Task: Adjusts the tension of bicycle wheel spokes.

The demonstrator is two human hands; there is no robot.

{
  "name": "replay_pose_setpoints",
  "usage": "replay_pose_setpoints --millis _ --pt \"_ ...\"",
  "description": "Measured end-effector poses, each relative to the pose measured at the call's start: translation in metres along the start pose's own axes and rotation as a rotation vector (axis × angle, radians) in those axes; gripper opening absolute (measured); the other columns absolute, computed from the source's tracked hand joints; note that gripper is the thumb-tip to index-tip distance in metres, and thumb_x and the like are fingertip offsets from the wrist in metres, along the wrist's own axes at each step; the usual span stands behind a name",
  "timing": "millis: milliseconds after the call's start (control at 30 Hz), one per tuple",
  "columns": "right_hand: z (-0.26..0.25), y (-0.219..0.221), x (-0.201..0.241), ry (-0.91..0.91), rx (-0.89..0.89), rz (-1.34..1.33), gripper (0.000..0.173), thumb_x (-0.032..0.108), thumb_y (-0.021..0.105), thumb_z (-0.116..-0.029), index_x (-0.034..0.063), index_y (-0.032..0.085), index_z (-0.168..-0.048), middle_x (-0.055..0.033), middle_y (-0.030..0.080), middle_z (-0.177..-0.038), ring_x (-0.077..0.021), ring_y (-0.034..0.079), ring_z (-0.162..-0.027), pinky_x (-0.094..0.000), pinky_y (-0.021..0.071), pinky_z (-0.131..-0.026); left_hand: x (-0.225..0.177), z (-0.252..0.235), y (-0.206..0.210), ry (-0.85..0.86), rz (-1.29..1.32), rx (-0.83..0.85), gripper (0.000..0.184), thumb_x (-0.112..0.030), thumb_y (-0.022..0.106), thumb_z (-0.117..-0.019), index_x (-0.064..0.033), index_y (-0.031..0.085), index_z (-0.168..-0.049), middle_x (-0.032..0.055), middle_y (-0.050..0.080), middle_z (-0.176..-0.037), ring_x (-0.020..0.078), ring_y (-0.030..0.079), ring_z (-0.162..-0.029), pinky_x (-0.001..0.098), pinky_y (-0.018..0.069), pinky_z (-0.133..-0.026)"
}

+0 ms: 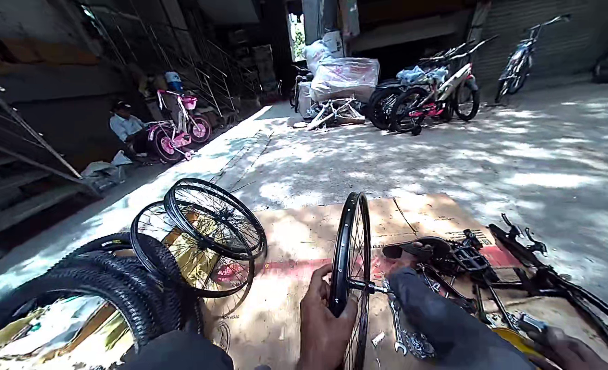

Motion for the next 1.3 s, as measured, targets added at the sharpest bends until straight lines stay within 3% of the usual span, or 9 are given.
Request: replay_pose_setpoints --millis 200,467,567,700,867,933,1033,1200,1300 --pt "0.038 0.099 0.047 -0.256 0.131 -0.026 0.028 0.027 0.054 -0.1043 0.0019 0.063 -0.113 -0.0112 0.073 -0.106 -0.0238 0.073 -0.095 -0.041 0.0637 -0.08 -0.001 0.002 0.024 -0.037 0.063 0.217 0.039 -0.036 0.082 -0.0854 -0.0132 0.07 -0.115 0.0006 0.071 -0.085 0.0137 0.067 -0.063 0.0328 0.0596 -0.055" --pt "0.08 0.202 -0.048 0.33 0.481 -0.145 0.031 0.028 0.052 -0.109 -0.0003 0.061 -0.118 -0.0145 0.07 -0.109 -0.0243 0.07 -0.101 -0.042 0.0601 -0.086 -0.013 -0.046 0.034 -0.104 0.057 0.305 0.038 -0.04 0.073 -0.0954 -0.0204 0.064 -0.127 0.0111 0.069 -0.087 0.0259 0.066 -0.058 0.0432 0.0596 -0.051" --pt "0.085 0.214 -0.06 0.647 0.476 -0.19 0.033 0.03 0.052 -0.1098 0.0025 0.056 -0.129 -0.014 0.068 -0.116 -0.0244 0.069 -0.103 -0.0411 0.0587 -0.085 -0.012 -0.055 0.04 -0.069 -0.044 0.278 0.051 -0.039 0.069 -0.0978 -0.0197 0.051 -0.141 0.0093 0.07 -0.093 0.0252 0.07 -0.072 0.047 0.0615 -0.062" --pt "0.071 0.217 -0.059 0.718 0.433 -0.297 0.031 0.027 0.052 -0.1099 0.004 0.054 -0.131 -0.015 0.062 -0.12 -0.0257 0.065 -0.105 -0.0419 0.0568 -0.085 -0.016 -0.044 0.051 -0.005 -0.267 0.156 0.077 -0.038 0.074 -0.0916 -0.0239 0.034 -0.156 0.0111 0.064 -0.114 0.0268 0.063 -0.082 0.0493 0.0539 -0.064" --pt "0.07 0.219 -0.056 0.756 0.427 -0.402 0.036 0.03 0.049 -0.1109 0.0082 0.05 -0.139 -0.0146 0.067 -0.116 -0.0267 0.068 -0.098 -0.0419 0.0567 -0.079 -0.018 -0.027 0.049 -0.015 -0.256 0.169 0.07 -0.024 0.068 -0.0932 -0.0233 0.035 -0.155 0.0079 0.067 -0.121 0.0267 0.067 -0.087 0.0475 0.0559 -0.063" --pt "0.075 0.219 -0.052 0.722 0.499 -0.42 0.039 0.028 0.047 -0.1114 0.0084 0.047 -0.145 -0.0149 0.066 -0.121 -0.0283 0.069 -0.102 -0.0431 0.0578 -0.08 -0.023 -0.035 0.042 -0.078 -0.152 0.218 0.066 -0.012 0.068 -0.092 -0.0204 0.039 -0.151 0.0065 0.065 -0.131 0.0259 0.068 -0.103 0.0485 0.0585 -0.077" --pt "0.091 0.212 -0.037 0.705 0.648 -0.485 0.035 0.026 0.046 -0.1115 0.0077 0.046 -0.142 -0.0162 0.065 -0.123 -0.0322 0.07 -0.103 -0.0483 0.061 -0.082 -0.036 -0.052 0.026 -0.198 0.106 0.253 0.062 0.002 0.06 -0.0944 -0.0136 0.039 -0.15 0.0094 0.06 -0.136 0.0255 0.069 -0.103 0.0468 0.0603 -0.088" --pt "0.136 0.21 -0.015 0.693 0.884 -0.612 0.026 0.023 0.044 -0.1115 0.0065 0.052 -0.13 -0.0173 0.063 -0.127 -0.0364 0.068 -0.113 -0.054 0.0609 -0.089 -0.031 -0.05 -0.031 -0.23 0.077 0.257 0.061 -0.013 0.062 -0.1005 -0.0202 0.037 -0.155 0.0077 0.055 -0.147 0.0248 0.067 -0.115 0.0421 0.0591 -0.092" --pt "0.154 0.221 0.002 0.588 0.987 -0.547 0.018 0.019 0.048 -0.1102 0.0055 0.056 -0.118 -0.0123 0.065 -0.117 -0.0267 0.071 -0.106 -0.0442 0.062 -0.092 -0.006 -0.029 -0.06 -0.28 0.125 0.207 0.067 -0.008 0.055 -0.1 -0.0271 0.031 -0.159 0.0019 0.047 -0.157 0.0236 0.065 -0.119 0.0428 0.0586 -0.092"
Point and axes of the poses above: each hand's wrist, its own z-axis away from the middle knuckle, its own y-axis out of the palm, x = y × z, the point moved 1 cm from there along -z, towards the middle knuckle
